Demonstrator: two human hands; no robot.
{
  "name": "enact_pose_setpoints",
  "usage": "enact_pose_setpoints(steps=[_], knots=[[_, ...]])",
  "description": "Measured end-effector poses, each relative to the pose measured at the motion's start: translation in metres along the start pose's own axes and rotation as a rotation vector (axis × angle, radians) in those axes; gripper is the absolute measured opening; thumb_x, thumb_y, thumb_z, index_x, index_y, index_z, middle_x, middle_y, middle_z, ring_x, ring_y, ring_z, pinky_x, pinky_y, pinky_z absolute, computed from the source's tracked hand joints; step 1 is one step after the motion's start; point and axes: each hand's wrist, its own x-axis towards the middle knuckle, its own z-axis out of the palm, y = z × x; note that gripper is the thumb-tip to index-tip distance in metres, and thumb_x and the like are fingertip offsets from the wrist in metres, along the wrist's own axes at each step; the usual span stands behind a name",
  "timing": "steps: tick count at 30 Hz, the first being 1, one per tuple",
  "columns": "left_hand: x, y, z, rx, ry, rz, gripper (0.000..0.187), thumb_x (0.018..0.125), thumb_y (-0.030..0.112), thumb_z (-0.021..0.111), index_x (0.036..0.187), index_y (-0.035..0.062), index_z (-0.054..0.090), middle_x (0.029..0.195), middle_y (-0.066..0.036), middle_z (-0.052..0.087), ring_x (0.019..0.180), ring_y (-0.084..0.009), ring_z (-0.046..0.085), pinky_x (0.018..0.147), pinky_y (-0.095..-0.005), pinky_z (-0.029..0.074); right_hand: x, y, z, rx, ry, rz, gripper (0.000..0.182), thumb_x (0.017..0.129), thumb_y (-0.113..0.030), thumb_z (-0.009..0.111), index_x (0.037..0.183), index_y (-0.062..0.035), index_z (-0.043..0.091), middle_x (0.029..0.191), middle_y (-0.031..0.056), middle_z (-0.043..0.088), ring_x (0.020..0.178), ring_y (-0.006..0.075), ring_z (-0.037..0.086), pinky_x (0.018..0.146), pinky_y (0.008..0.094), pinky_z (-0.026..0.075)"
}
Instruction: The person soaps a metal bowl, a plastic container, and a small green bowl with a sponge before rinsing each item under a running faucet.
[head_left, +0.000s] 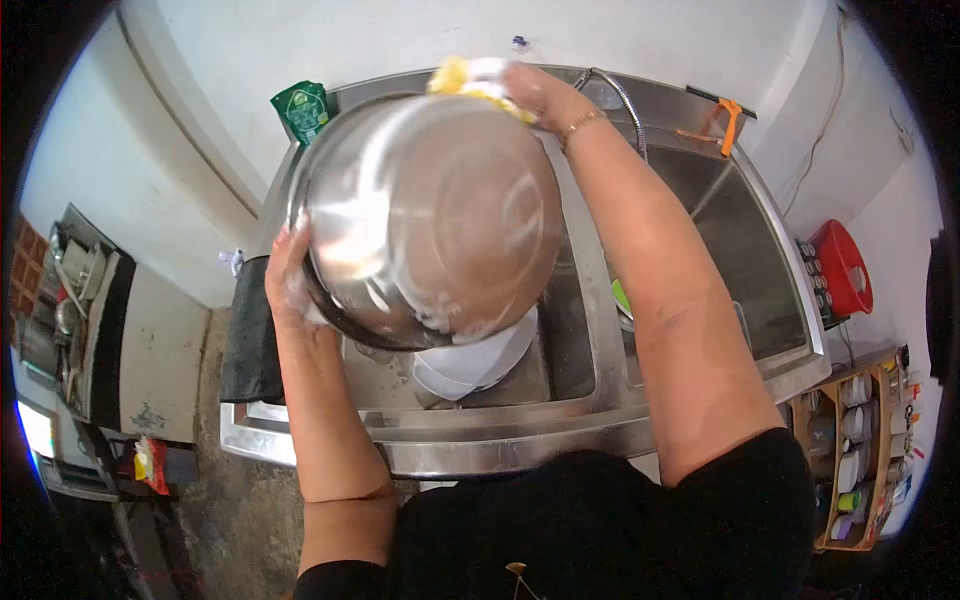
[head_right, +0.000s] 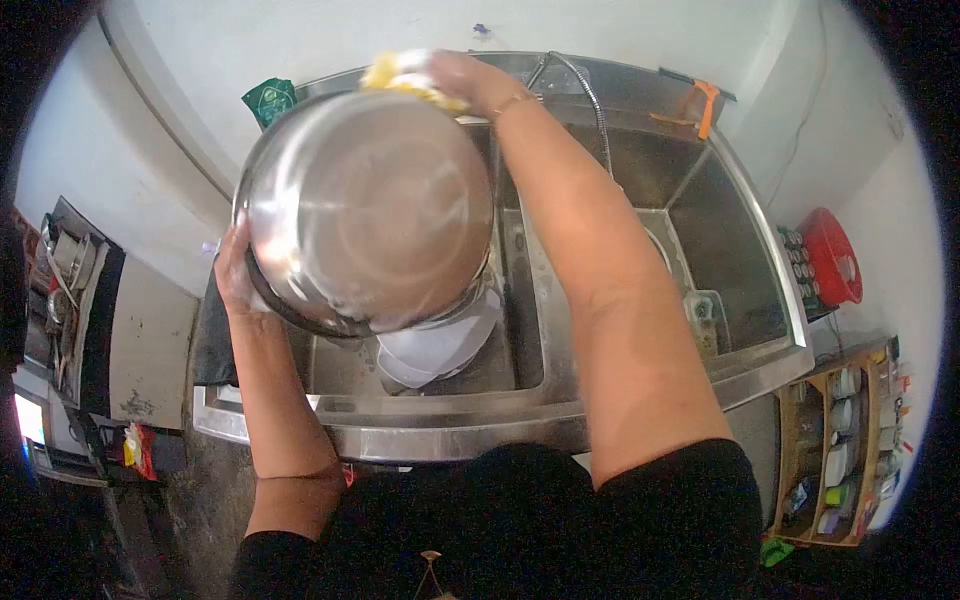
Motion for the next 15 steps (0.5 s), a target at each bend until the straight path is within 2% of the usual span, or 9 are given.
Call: enact_pose_setpoints(steps=[2,4,6,7,8,10,11,13,15], knots=[[0.004,-0.001,-0.001,-0.104,0.034,0.021,0.026,0.086,0.013,0.048,0.103,-0.0059,0.052,0.094,-0.014,0.06,0.078,-0.0231,0.061,0.07,-0.0326,0.051,-0.021,0.031,0.0,0.309,0.11,-0.041,0.028,0.086,-0.026,0.042,0.102,-0.0089,0.058,0.094,0.0083,0.062,0.077,0.0153,0.062,0.067,0.0319,0.052],[0.006,0.003,0.016,-0.209,0.154,0.031,0.027,0.086,0.013,0.047,0.103,-0.0081,0.051,0.097,-0.016,0.059,0.08,-0.0247,0.061,0.07,-0.0337,0.051,-0.024,0.074,0.013,0.528,0.166,0.106,0.036,0.084,-0.038,0.041,0.102,-0.0119,0.058,0.096,0.0071,0.062,0.081,0.0159,0.062,0.068,0.0337,0.052],[0.013,-0.005,0.011,-0.156,0.201,0.062,0.027,0.085,0.013,0.05,0.102,-0.0075,0.052,0.095,-0.016,0.06,0.081,-0.0256,0.061,0.072,-0.0341,0.05,-0.057,0.094,0.056,0.761,0.222,0.117,0.042,0.084,-0.045,0.036,0.106,-0.0149,0.056,0.099,0.0048,0.061,0.089,0.0173,0.06,0.071,0.0361,0.051],[0.015,-0.009,0.009,-0.106,0.248,0.088,0.026,0.083,0.013,0.052,0.101,-0.0069,0.053,0.094,-0.016,0.06,0.082,-0.0265,0.06,0.074,-0.0345,0.049,-0.061,0.097,0.075,0.7,0.371,0.379,0.044,0.085,-0.046,0.031,0.107,-0.0159,0.055,0.104,0.0043,0.059,0.093,0.0219,0.057,0.073,0.0436,0.049],[0.014,-0.011,0.019,-0.068,0.29,0.076,0.028,0.086,0.012,0.046,0.104,-0.009,0.051,0.097,-0.016,0.059,0.083,-0.0251,0.06,0.073,-0.0334,0.05,-0.057,0.132,0.087,0.909,0.328,0.364,0.043,0.085,-0.044,0.029,0.106,-0.0147,0.053,0.105,0.0079,0.058,0.089,0.0267,0.057,0.072,0.054,0.047],[0.017,-0.028,0.025,0.092,0.425,0.145,0.027,0.084,0.015,0.051,0.103,-0.0047,0.052,0.091,-0.011,0.059,0.077,-0.0194,0.058,0.068,-0.0284,0.047,-0.081,0.115,0.125,0.994,0.34,0.525,0.038,0.087,-0.038,0.03,0.105,-0.0127,0.052,0.103,0.0104,0.056,0.086,0.0286,0.056,0.067,0.0567,0.047],[0.015,-0.038,0.036,0.164,0.492,0.198,0.026,0.084,0.016,0.053,0.102,-0.003,0.053,0.088,-0.009,0.058,0.075,-0.0169,0.056,0.065,-0.0269,0.045,-0.086,0.113,0.138,0.997,0.342,0.531,0.038,0.087,-0.038,0.03,0.105,-0.0127,0.052,0.103,0.0104,0.056,0.086,0.0286,0.056,0.067,0.0567,0.047],[0.013,-0.054,0.045,0.278,0.446,0.278,0.023,0.084,0.014,0.052,0.1,-0.0023,0.052,0.085,-0.005,0.057,0.073,-0.0108,0.052,0.063,-0.0248,0.042,-0.091,0.106,0.157,0.864,0.365,0.564,0.03,0.087,-0.03,0.035,0.105,-0.0119,0.05,0.101,0.0114,0.055,0.087,0.0295,0.057,0.064,0.0536,0.05],[0.013,-0.067,0.043,0.512,0.366,0.421,0.019,0.082,0.01,0.053,0.096,-0.0027,0.052,0.085,-0.008,0.058,0.075,-0.0128,0.054,0.067,-0.0261,0.043,-0.094,0.081,0.165,0.854,0.311,0.484,0.026,0.087,-0.025,0.038,0.105,-0.0113,0.05,0.1,0.0109,0.056,0.086,0.0278,0.057,0.063,0.0498,0.051]])
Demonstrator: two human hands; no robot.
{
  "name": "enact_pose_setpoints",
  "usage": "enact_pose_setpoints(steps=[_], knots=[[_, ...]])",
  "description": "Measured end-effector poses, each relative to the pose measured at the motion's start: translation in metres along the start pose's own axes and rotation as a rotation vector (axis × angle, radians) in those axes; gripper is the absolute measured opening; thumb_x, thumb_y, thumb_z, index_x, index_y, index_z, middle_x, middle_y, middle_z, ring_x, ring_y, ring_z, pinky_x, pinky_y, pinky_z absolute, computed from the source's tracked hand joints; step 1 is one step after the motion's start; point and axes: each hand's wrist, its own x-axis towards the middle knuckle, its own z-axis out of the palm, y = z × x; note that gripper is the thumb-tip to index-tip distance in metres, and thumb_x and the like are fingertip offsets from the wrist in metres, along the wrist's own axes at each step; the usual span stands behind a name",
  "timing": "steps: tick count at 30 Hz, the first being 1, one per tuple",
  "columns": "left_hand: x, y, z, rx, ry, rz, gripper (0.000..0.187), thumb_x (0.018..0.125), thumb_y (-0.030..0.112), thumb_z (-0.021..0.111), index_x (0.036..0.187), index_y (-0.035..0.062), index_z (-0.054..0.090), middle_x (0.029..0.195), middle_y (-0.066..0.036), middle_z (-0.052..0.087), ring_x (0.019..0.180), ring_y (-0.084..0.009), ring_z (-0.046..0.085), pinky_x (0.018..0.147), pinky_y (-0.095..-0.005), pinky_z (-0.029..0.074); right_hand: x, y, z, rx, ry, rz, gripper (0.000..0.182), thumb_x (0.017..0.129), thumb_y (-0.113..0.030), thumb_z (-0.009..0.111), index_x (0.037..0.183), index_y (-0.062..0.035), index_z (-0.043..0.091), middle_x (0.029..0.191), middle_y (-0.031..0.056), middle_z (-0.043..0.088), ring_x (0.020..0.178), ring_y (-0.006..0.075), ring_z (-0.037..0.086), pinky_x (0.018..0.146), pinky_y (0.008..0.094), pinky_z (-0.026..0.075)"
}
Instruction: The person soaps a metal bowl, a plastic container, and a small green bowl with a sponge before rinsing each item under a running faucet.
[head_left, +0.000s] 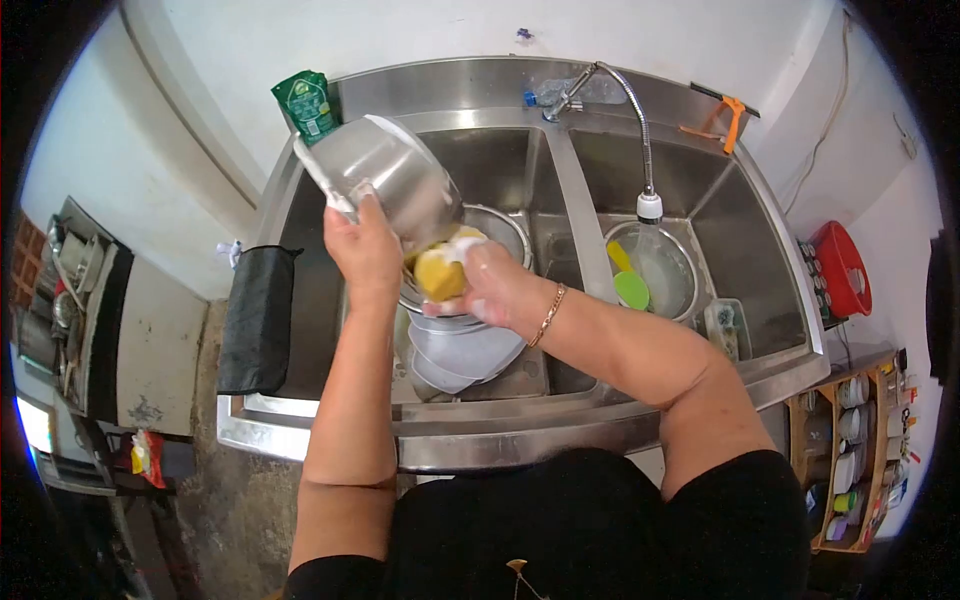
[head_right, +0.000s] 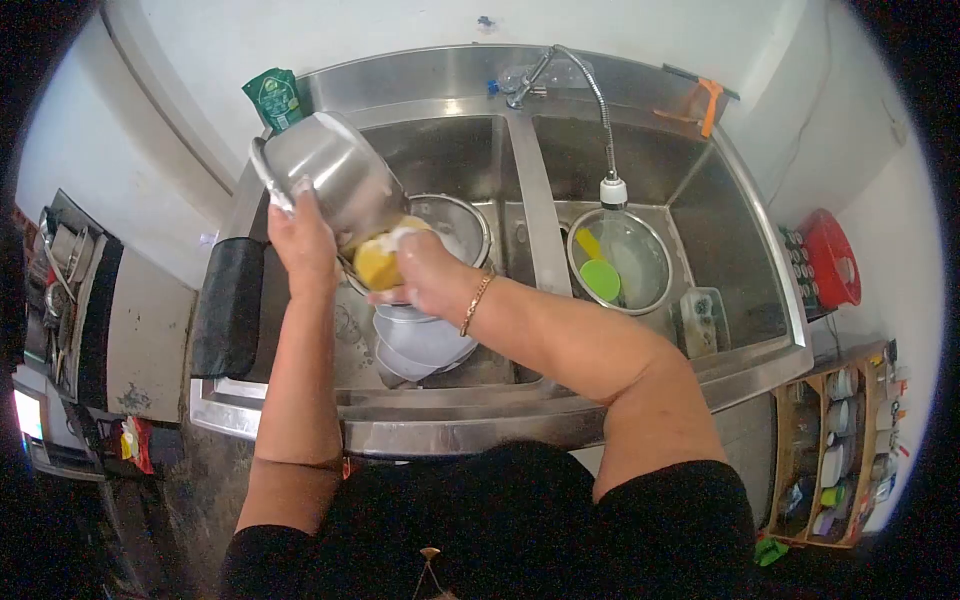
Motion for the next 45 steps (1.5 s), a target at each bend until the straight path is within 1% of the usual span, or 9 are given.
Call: enact_pose_setpoints(steps=[3,9,11,15,22,27,30,40,45], knots=[[-0.006,-0.006,-0.002,0.343,-0.198,0.168,0.017,0.079,0.01,0.054,0.091,-0.0025,0.054,0.078,-0.01,0.06,0.071,-0.0139,0.054,0.064,-0.0278,0.043,-0.013,-0.016,0.012,-0.138,-0.088,-0.204,0.021,0.085,-0.02,0.045,0.103,-0.0105,0.053,0.095,0.0088,0.058,0.081,0.0242,0.059,0.061,0.0432,0.053],[-0.018,0.015,-0.001,0.459,-0.522,-0.015,0.016,0.077,0.011,0.057,0.087,-0.0013,0.056,0.068,-0.012,0.059,0.062,-0.0152,0.053,0.059,-0.031,0.042,0.03,-0.098,-0.003,-0.435,-0.099,-0.823,0.025,0.078,-0.017,0.059,0.099,-0.0017,0.059,0.085,0.0072,0.063,0.071,0.0176,0.062,0.058,0.0308,0.05],[-0.022,0.006,0.002,0.376,-0.567,0.013,0.016,0.076,0.013,0.059,0.081,-0.0015,0.057,0.065,-0.013,0.057,0.058,-0.0188,0.051,0.058,-0.0325,0.041,0.032,-0.111,-0.016,-1.217,0.371,-0.95,0.032,0.077,-0.014,0.061,0.102,0.004,0.057,0.088,0.01,0.062,0.071,0.0153,0.061,0.06,0.0277,0.048],[-0.027,-0.001,0.002,0.701,-0.825,0.192,0.016,0.072,0.013,0.061,0.077,-0.001,0.056,0.07,-0.022,0.056,0.065,-0.0377,0.054,0.061,-0.0407,0.042,0.054,-0.101,-0.082,-0.92,0.182,-0.595,0.033,0.074,-0.014,0.058,0.102,0.0036,0.059,0.088,0.0135,0.064,0.073,0.0164,0.062,0.065,0.0272,0.047],[-0.04,-0.027,0.007,1.099,-1.219,0.319,0.018,0.067,0.015,0.064,0.072,-0.0003,0.058,0.072,-0.02,0.058,0.072,-0.0372,0.056,0.065,-0.0406,0.044,-0.023,-0.106,-0.14,-0.64,0.132,-0.433,0.032,0.08,-0.012,0.057,0.108,0.0037,0.055,0.089,0.0083,0.062,0.074,0.0122,0.06,0.064,0.0256,0.048],[-0.051,-0.022,0.013,1.271,-1.302,0.087,0.025,0.064,0.02,0.069,0.076,0.0003,0.061,0.078,-0.02,0.061,0.078,-0.0349,0.058,0.072,-0.0415,0.045,-0.091,-0.116,-0.168,-0.479,0.137,-0.426,0.03,0.082,-0.013,0.056,0.106,0.003,0.053,0.093,0.0093,0.06,0.078,0.0139,0.06,0.068,0.0268,0.049],[-0.066,-0.019,0.025,1.274,-1.242,0.227,0.031,0.063,0.021,0.071,0.082,-0.0014,0.059,0.081,-0.021,0.06,0.081,-0.0348,0.058,0.073,-0.0413,0.045,-0.112,-0.125,-0.217,-0.363,0.11,-0.443,0.028,0.08,-0.016,0.059,0.102,0.0025,0.056,0.089,0.0086,0.061,0.075,0.0131,0.06,0.066,0.0249,0.048],[-0.162,-0.014,0.206,0.765,-1.679,0.119,0.015,0.078,0.01,0.05,0.082,-0.0027,0.058,0.08,-0.023,0.058,0.075,-0.0385,0.056,0.068,-0.0417,0.045,-0.179,-0.172,-0.355,-0.325,0.426,-0.333,0.03,0.079,-0.024,0.06,0.099,-0.0011,0.054,0.084,0.0079,0.061,0.069,0.0164,0.061,0.058,0.0287,0.05],[-0.215,-0.112,0.277,1.187,-1.886,0.24,0.021,0.079,0.018,0.049,0.086,0.0044,0.063,0.085,-0.02,0.061,0.083,-0.0342,0.059,0.074,-0.0401,0.047,-0.183,-0.176,-0.39,-0.235,0.422,-0.394,0.027,0.079,-0.026,0.059,0.095,-0.0043,0.057,0.079,0.0061,0.061,0.062,0.0149,0.06,0.049,0.028,0.047]])
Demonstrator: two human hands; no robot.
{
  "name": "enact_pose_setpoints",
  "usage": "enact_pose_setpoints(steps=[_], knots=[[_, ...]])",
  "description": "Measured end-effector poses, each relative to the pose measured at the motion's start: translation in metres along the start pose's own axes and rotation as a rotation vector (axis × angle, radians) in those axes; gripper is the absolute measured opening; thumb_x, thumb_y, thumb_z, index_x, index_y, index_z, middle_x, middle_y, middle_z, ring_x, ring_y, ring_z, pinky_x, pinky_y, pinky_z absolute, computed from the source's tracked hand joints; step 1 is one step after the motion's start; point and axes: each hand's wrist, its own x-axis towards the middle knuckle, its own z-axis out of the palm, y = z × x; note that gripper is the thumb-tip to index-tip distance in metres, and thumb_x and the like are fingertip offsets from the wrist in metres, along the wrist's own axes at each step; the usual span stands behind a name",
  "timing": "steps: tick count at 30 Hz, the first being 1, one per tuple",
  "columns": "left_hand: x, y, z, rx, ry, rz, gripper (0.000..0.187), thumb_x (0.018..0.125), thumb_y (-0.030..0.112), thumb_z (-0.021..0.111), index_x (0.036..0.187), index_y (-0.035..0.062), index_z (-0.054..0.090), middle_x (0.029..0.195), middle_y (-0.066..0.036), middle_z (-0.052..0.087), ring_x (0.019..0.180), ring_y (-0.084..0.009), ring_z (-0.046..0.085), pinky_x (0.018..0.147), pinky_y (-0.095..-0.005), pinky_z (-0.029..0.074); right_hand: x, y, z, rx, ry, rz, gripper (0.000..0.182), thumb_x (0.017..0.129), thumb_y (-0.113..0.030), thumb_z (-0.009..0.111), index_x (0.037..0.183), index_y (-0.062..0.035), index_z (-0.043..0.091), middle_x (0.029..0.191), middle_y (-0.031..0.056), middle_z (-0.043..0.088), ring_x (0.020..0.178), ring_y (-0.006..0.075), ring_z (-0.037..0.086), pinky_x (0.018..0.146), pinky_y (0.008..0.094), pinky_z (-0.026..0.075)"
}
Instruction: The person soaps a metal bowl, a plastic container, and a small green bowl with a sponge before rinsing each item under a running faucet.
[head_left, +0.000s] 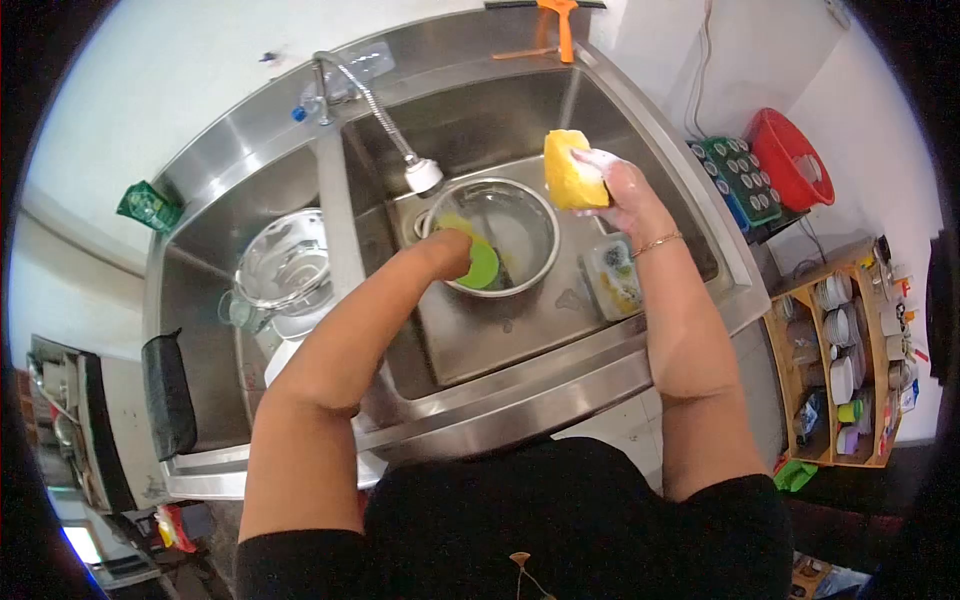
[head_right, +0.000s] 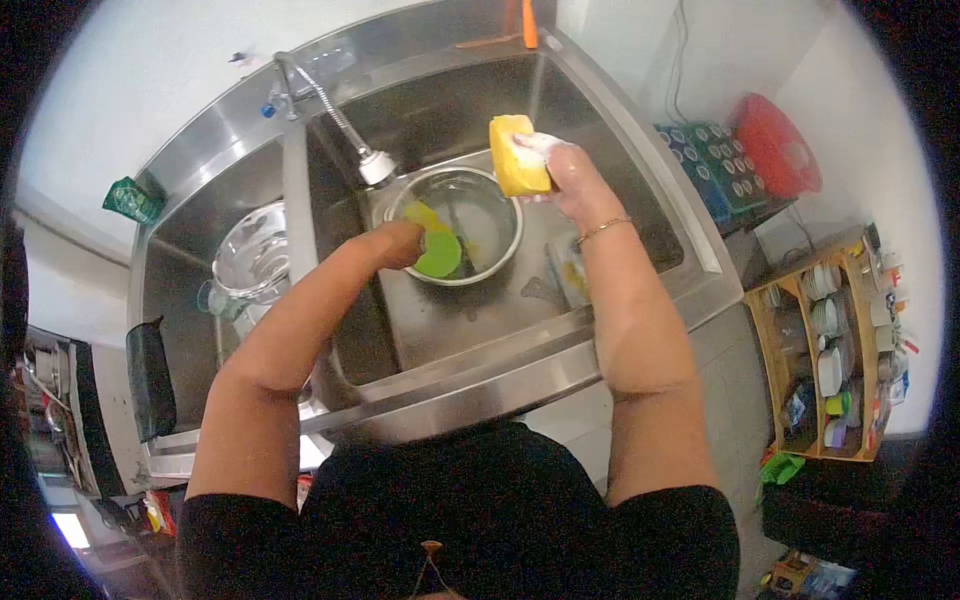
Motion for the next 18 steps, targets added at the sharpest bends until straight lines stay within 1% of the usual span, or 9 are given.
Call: enact_pose_setpoints(steps=[3,5,6,9,11,12,14,17,18], knots=[[0.048,-0.006,0.03,0.089,-0.165,-0.045,0.021,0.078,0.019,0.051,0.088,0.0054,0.064,0.095,-0.02,0.06,0.089,-0.0326,0.058,0.079,-0.0392,0.045,0.013,0.008,-0.01,0.042,0.009,-0.013,0.028,0.078,-0.027,0.06,0.096,-0.0051,0.057,0.079,0.006,0.061,0.062,0.0159,0.06,0.05,0.0294,0.047],[0.079,-0.016,0.059,0.041,0.024,-0.126,0.027,0.079,0.023,0.049,0.095,0.0071,0.063,0.106,-0.02,0.057,0.1,-0.033,0.053,0.086,-0.0393,0.042,0.011,0.002,-0.005,0.053,0.082,-0.014,0.029,0.078,-0.027,0.06,0.095,-0.0045,0.057,0.078,0.0066,0.061,0.062,0.0171,0.06,0.051,0.0306,0.048],[0.09,-0.016,0.066,0.041,0.019,-0.118,0.027,0.079,0.023,0.049,0.095,0.0071,0.063,0.106,-0.02,0.057,0.1,-0.033,0.053,0.086,-0.0393,0.042,0.007,0.001,-0.002,0.109,0.099,-0.035,0.029,0.078,-0.027,0.06,0.095,-0.0038,0.057,0.078,0.007,0.061,0.063,0.0182,0.06,0.052,0.031,0.047],[0.123,-0.036,0.106,0.003,-0.161,-0.153,0.039,0.082,0.033,0.045,0.106,0.0062,0.058,0.112,-0.019,0.054,0.108,-0.0325,0.048,0.09,-0.0383,0.039,0.008,0.0,-0.007,0.221,0.017,-0.058,0.029,0.078,-0.027,0.059,0.095,-0.0032,0.056,0.08,0.0069,0.061,0.066,0.0184,0.061,0.053,0.0312,0.048],[0.155,-0.071,0.165,-0.347,-0.015,-0.053,0.053,0.084,0.044,0.038,0.115,0.0031,0.051,0.115,-0.018,0.053,0.109,-0.0324,0.048,0.091,-0.0384,0.039,0.003,-0.008,-0.007,0.218,0.052,-0.071,0.028,0.078,-0.025,0.059,0.095,-0.0027,0.056,0.083,0.0076,0.06,0.068,0.0182,0.061,0.052,0.0311,0.048],[0.157,-0.064,0.166,-0.345,-0.016,-0.046,0.053,0.084,0.044,0.038,0.115,0.0031,0.051,0.115,-0.018,0.053,0.109,-0.0324,0.048,0.091,-0.0384,0.039,0.003,-0.009,-0.008,0.284,0.066,-0.081,0.028,0.078,-0.025,0.058,0.095,-0.002,0.056,0.082,0.0077,0.06,0.068,0.0177,0.061,0.052,0.0314,0.048],[0.156,-0.047,0.162,-0.629,0.118,-0.283,0.058,0.079,0.048,0.049,0.112,0.0008,0.052,0.114,-0.018,0.054,0.106,-0.0308,0.051,0.09,-0.0367,0.04,0.001,-0.01,-0.009,0.35,0.09,-0.085,0.028,0.079,-0.024,0.058,0.095,-0.0013,0.055,0.082,0.0078,0.059,0.067,0.0172,0.06,0.052,0.0316,0.048],[0.156,-0.016,0.139,-0.791,0.328,-0.303,0.059,0.071,0.047,0.06,0.109,0.0023,0.053,0.111,-0.019,0.055,0.102,-0.0324,0.053,0.088,-0.0357,0.041,0.0,-0.007,-0.009,0.396,0.032,-0.159,0.028,0.079,-0.023,0.057,0.096,-0.0003,0.055,0.083,0.0071,0.059,0.069,0.0158,0.06,0.057,0.0305,0.049],[0.158,-0.008,0.136,-0.794,0.321,-0.3,0.059,0.071,0.047,0.06,0.109,0.0023,0.053,0.111,-0.019,0.055,0.102,-0.0324,0.053,0.088,-0.0357,0.041,0.001,-0.005,-0.008,0.387,0.043,-0.177,0.028,0.08,-0.022,0.057,0.096,-0.0002,0.054,0.084,0.0068,0.058,0.071,0.0152,0.06,0.06,0.0296,0.049]])
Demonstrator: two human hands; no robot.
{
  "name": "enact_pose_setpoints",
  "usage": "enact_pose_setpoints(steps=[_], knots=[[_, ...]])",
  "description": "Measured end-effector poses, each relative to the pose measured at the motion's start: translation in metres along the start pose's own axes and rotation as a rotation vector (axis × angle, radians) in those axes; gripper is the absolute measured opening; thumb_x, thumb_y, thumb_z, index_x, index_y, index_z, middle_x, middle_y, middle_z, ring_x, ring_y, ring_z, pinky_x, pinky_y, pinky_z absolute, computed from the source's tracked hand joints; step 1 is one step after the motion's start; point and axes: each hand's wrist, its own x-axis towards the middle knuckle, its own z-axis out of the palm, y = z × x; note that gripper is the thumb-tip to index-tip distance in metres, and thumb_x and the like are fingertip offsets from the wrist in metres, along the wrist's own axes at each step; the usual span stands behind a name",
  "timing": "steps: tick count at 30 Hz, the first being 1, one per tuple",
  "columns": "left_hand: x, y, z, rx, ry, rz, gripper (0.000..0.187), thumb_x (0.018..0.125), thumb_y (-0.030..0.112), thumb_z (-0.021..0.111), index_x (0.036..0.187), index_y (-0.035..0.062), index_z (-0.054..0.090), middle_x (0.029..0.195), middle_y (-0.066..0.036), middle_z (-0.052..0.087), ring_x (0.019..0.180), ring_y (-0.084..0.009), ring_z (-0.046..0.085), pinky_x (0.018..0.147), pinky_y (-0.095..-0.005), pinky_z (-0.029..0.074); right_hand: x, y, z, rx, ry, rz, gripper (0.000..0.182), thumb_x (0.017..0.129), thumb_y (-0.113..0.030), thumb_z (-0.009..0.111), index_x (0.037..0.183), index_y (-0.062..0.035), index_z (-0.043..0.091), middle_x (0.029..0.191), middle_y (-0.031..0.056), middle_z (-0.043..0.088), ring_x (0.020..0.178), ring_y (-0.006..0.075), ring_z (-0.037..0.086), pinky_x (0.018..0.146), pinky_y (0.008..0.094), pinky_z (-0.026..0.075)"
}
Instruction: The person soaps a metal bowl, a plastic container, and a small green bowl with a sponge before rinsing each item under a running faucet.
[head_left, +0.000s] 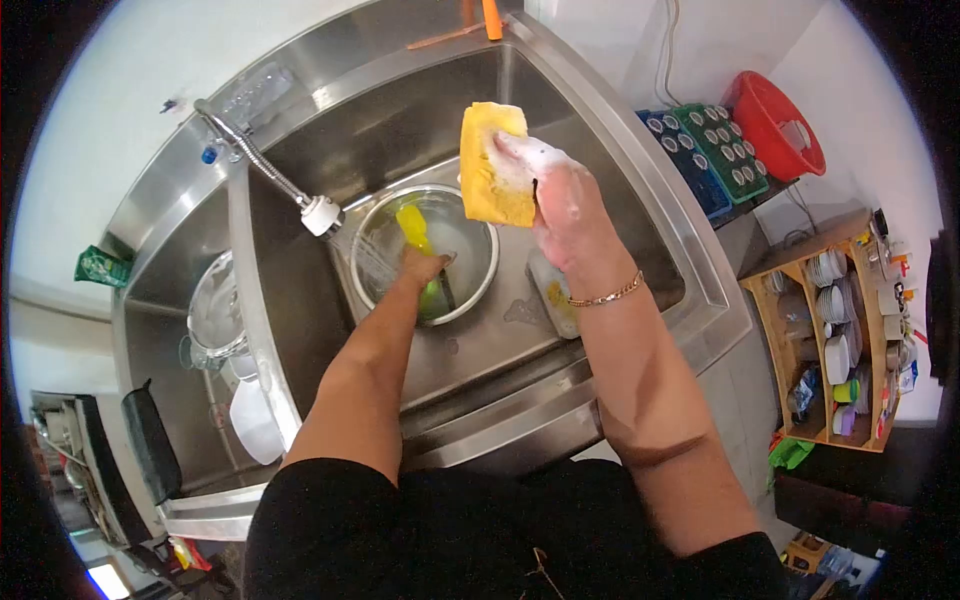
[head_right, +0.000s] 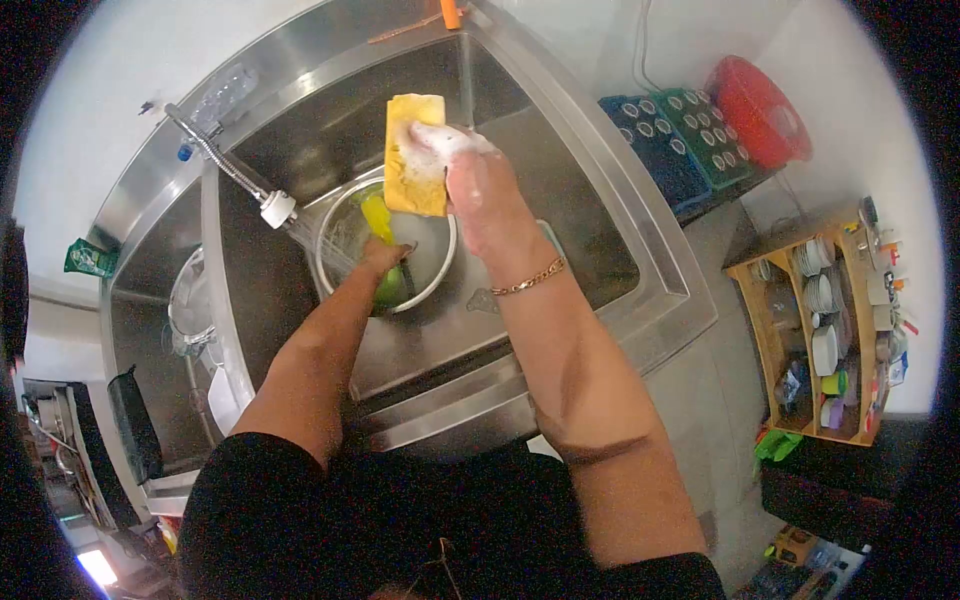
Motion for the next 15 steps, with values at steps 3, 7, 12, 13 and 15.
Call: enact_pose_setpoints(steps=[3,7,12,13,15], knots=[[-0.003,0.011,0.018,0.271,0.098,-0.126,0.055,0.065,0.037,0.066,0.104,0.0013,0.054,0.107,-0.02,0.056,0.1,-0.033,0.054,0.085,-0.0355,0.043,-0.001,-0.002,-0.005,-0.008,-0.017,-0.019,0.027,0.08,-0.021,0.056,0.097,-0.0002,0.054,0.085,0.0064,0.058,0.074,0.0143,0.059,0.064,0.0278,0.049],[0.009,0.012,0.015,0.415,-0.213,-0.069,0.044,0.068,0.023,0.061,0.103,-0.0015,0.053,0.098,-0.02,0.059,0.085,-0.032,0.058,0.078,-0.038,0.046,-0.001,-0.006,-0.003,-0.064,0.023,0.017,0.028,0.079,-0.021,0.057,0.097,0.0,0.055,0.087,0.0067,0.059,0.075,0.0143,0.059,0.064,0.0281,0.049],[-0.004,0.015,-0.019,-0.451,-0.421,-0.456,0.031,0.072,0.01,0.056,0.1,-0.0023,0.051,0.087,-0.019,0.061,0.068,-0.0262,0.06,0.063,-0.0391,0.051,0.004,-0.001,-0.007,-0.166,0.066,0.071,0.032,0.079,-0.023,0.057,0.1,0.0001,0.054,0.087,0.0077,0.06,0.074,0.0158,0.061,0.061,0.029,0.05],[-0.002,0.011,-0.026,-0.682,-0.355,-0.477,0.023,0.074,0.006,0.054,0.095,-0.0025,0.052,0.083,-0.018,0.06,0.065,-0.0253,0.06,0.06,-0.0398,0.051,0.004,-0.001,-0.007,-0.198,0.075,0.062,0.033,0.08,-0.025,0.056,0.101,0.0002,0.054,0.086,0.0081,0.06,0.074,0.0171,0.062,0.059,0.0291,0.05],[0.0,0.011,-0.039,-0.914,-0.28,-0.491,0.015,0.076,0.002,0.052,0.091,-0.0026,0.052,0.079,-0.017,0.06,0.063,-0.0244,0.059,0.058,-0.0404,0.052,0.004,-0.001,-0.006,-0.266,0.086,0.073,0.035,0.079,-0.025,0.057,0.102,0.0007,0.054,0.086,0.008,0.06,0.073,0.0167,0.061,0.059,0.0288,0.05]])
